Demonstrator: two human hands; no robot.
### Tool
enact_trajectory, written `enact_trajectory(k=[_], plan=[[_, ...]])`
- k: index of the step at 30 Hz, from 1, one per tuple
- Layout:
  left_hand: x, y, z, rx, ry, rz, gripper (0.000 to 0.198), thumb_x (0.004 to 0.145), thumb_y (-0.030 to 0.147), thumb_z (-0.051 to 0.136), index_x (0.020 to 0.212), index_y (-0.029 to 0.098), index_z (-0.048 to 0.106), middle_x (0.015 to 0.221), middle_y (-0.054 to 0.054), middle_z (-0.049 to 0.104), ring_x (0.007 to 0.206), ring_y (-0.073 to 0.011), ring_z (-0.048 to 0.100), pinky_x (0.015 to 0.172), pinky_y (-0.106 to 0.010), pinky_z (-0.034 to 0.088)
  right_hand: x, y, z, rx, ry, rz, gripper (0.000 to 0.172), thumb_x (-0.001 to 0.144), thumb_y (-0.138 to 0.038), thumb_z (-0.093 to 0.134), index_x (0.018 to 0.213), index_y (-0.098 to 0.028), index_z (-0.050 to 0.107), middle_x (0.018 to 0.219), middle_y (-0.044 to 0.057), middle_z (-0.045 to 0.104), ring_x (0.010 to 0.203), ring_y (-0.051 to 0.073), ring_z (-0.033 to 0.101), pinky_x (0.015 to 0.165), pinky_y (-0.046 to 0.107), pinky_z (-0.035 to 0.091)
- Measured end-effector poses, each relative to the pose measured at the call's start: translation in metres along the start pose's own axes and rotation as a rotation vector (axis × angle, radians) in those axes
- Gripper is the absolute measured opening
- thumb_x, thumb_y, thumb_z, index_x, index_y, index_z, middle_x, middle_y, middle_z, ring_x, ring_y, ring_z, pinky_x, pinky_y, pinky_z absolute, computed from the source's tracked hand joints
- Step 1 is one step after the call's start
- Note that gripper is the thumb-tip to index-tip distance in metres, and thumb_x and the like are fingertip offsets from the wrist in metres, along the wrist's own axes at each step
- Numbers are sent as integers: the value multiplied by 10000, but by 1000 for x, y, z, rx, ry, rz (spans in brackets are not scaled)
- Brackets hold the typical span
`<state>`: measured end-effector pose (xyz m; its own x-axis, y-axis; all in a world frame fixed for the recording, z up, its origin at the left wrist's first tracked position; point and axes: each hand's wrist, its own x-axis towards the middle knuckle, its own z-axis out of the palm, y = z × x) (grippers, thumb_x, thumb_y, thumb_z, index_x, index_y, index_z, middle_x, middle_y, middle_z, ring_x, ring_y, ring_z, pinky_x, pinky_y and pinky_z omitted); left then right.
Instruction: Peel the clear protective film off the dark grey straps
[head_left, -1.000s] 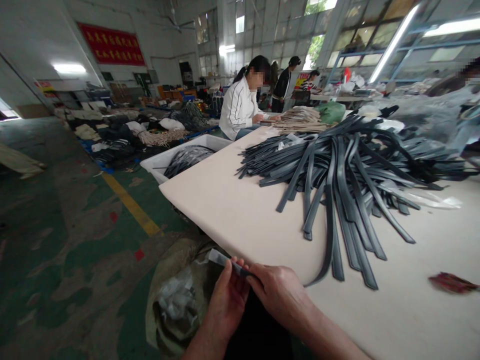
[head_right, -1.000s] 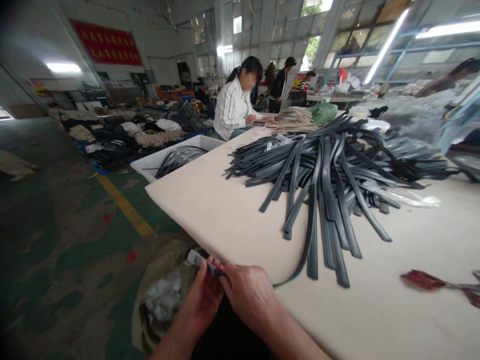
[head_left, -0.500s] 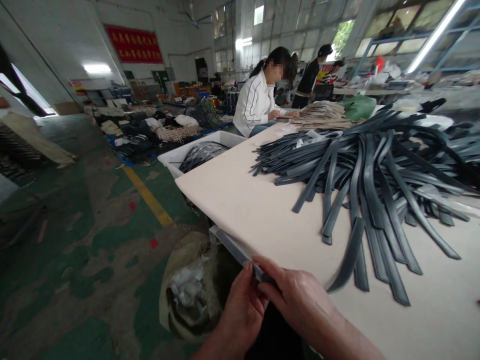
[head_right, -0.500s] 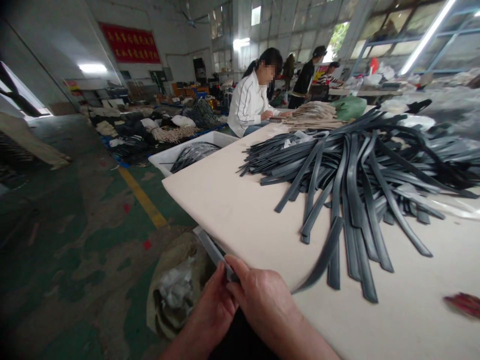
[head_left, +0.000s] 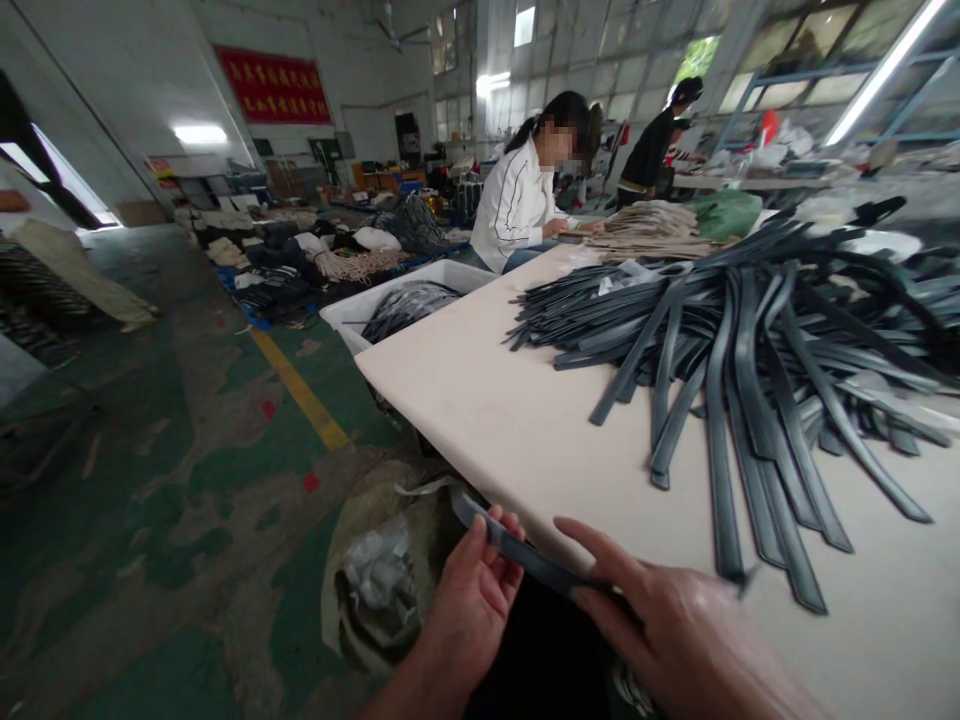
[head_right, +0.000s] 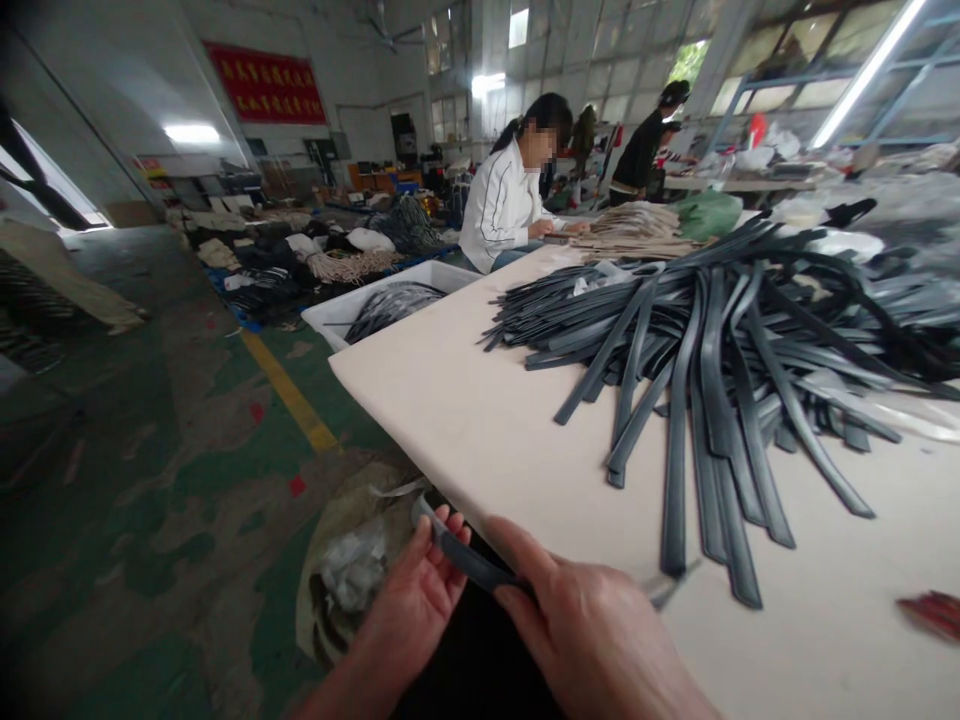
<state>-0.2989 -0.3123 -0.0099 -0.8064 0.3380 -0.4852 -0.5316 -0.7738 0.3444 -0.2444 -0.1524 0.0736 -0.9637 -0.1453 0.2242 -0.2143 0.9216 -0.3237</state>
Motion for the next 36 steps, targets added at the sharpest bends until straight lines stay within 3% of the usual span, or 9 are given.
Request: enact_trajectory(k=[3, 6, 8, 14, 21, 26, 31, 36], plan=[[-1, 4, 2, -8, -4, 5, 143, 865, 284, 674, 945, 178, 729, 977, -68, 761, 951, -172, 694, 842, -278, 532, -9, 1, -7, -3, 31, -29, 407, 923, -235, 448, 1321, -309, 494, 620, -60, 716, 487, 206, 695, 391, 253, 449], [-8, -8, 7, 30, -147, -69, 200, 868, 315, 668, 956, 143, 723, 934, -75, 759, 870, -163, 693, 810, -278, 536, -5, -4, 0, 58, -18, 8, 362, 935, -224, 431, 1264, -322, 545, 796, -33, 765, 605, 204, 733, 474, 256, 504], [-10, -13, 8, 60, -177, -90, 210, 884, 307, 649, 961, 125, 719, 926, -78, 757, 844, -151, 690, 790, -264, 536, -3, -5, 5, 115, -58, 72, 361, 930, -226, 447, 1259, -335, 545, 878, -35, 770, 697, 210, 747, 534, 264, 531], [0, -1, 3, 69, 84, -28, 146, 918, 220, 590, 973, 160, 711, 1003, -80, 752, 947, -163, 699, 814, -261, 549, -31, 7, -4, 151, -54, 119, 398, 906, -244, 486, 1289, -343, 522, 767, -52, 751, 628, 196, 729, 501, 250, 490], [-13, -29, 10, 113, 66, -185, 167, 924, 290, 588, 950, 164, 694, 953, -56, 749, 814, -129, 703, 696, -230, 563, -23, 0, 9, 231, -34, 200, 354, 911, -163, 499, 1207, -317, 616, 890, -23, 769, 771, 176, 742, 618, 211, 512], [-12, -22, 13, 150, 123, -159, 110, 912, 209, 605, 962, 154, 686, 980, -65, 752, 844, -133, 704, 679, -228, 555, -45, 12, 3, 87, -15, 205, 396, 831, -127, 559, 1178, -307, 624, 763, -34, 759, 640, 195, 734, 542, 223, 492], [-24, -40, 2, 188, 49, -217, 139, 880, 243, 657, 968, 145, 700, 998, -77, 749, 913, -152, 687, 763, -244, 535, -71, 10, 5, -1, -11, 182, 442, 840, -116, 531, 1230, -318, 577, 713, -49, 743, 562, 202, 717, 478, 235, 479], [-40, -64, -2, 248, -186, -334, 223, 862, 319, 672, 940, 115, 718, 949, -96, 747, 898, -187, 674, 805, -282, 521, -61, 0, 22, 120, -44, 289, 330, 920, -173, 505, 1205, -308, 604, 836, -19, 763, 702, 204, 741, 588, 245, 540]])
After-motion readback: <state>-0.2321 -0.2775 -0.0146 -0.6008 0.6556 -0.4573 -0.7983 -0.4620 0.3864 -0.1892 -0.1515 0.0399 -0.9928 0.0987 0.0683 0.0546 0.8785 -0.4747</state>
